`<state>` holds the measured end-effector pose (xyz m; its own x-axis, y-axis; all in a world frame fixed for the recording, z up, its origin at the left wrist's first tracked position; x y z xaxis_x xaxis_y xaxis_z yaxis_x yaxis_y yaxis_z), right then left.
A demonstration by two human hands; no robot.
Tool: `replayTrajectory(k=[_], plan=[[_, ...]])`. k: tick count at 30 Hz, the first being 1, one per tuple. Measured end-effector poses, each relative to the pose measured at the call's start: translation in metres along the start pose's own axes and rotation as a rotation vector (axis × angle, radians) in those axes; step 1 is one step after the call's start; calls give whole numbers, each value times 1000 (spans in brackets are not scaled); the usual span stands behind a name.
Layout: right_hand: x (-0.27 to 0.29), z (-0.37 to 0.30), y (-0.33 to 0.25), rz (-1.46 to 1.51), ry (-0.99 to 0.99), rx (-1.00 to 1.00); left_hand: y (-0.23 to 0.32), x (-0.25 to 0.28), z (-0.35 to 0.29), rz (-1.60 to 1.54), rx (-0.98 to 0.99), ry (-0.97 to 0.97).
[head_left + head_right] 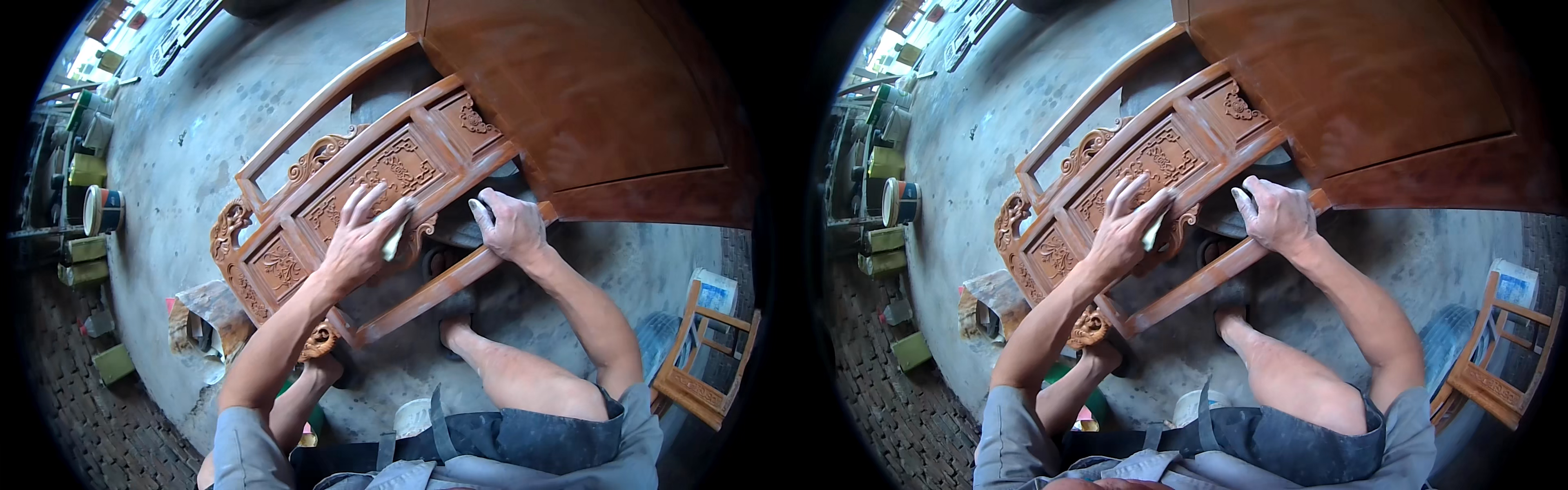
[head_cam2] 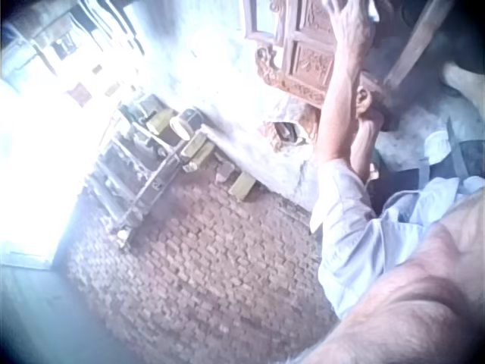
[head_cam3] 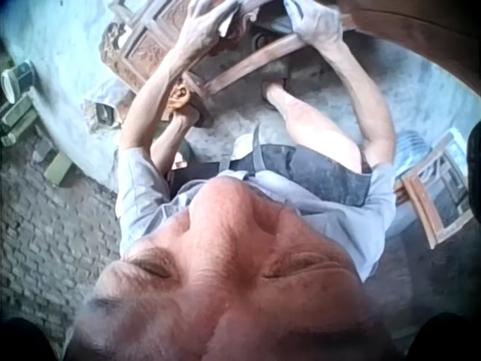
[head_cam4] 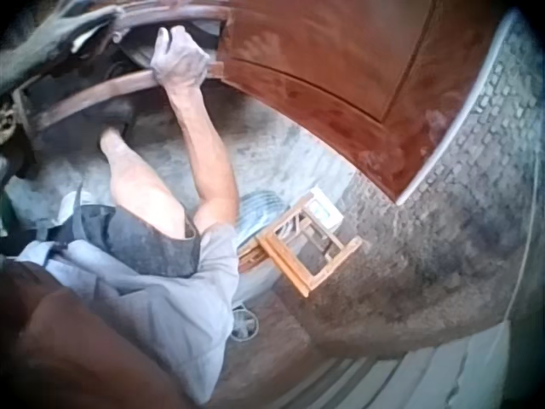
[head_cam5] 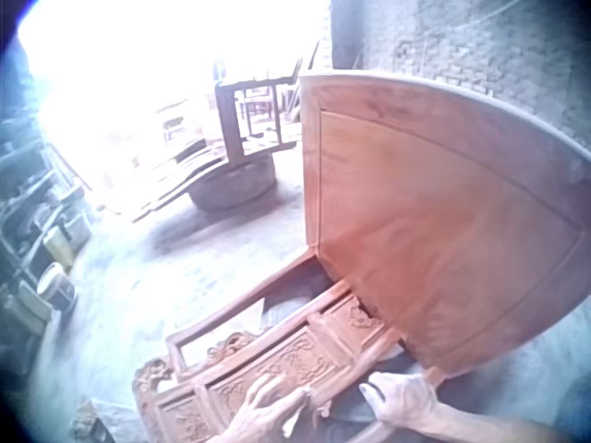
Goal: The person sits on the floor and sands a carved wooden chair backrest using sandpaper. They rub the sandpaper over the flat surfaces and into the intricate carved details, switching hands and adjusting their grip to reach different areas of the wood.
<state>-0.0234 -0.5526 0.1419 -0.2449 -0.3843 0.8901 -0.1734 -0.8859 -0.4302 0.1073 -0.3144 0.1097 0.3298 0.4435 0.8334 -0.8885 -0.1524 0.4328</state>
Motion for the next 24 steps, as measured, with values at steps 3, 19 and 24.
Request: replayTrajectory(k=[3,19,24], plan=[[-4,-2,3,7,3,12,10,-19,66,-61,-13,-40],[0,-1,4,-22,4,-5,-19,-9,98,-42,-196,-129],[-2,-1,1,10,16,4,-65,13,111,107,-39,134]])
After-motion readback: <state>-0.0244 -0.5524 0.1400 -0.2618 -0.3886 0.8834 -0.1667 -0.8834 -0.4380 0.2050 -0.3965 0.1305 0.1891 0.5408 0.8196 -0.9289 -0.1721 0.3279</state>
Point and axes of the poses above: each hand's wrist, its own z-axis towards the middle knuckle, its own x-axis out of the back of the hand, y = z × x, the point moved 4 cm from there along z, towards the middle knuckle
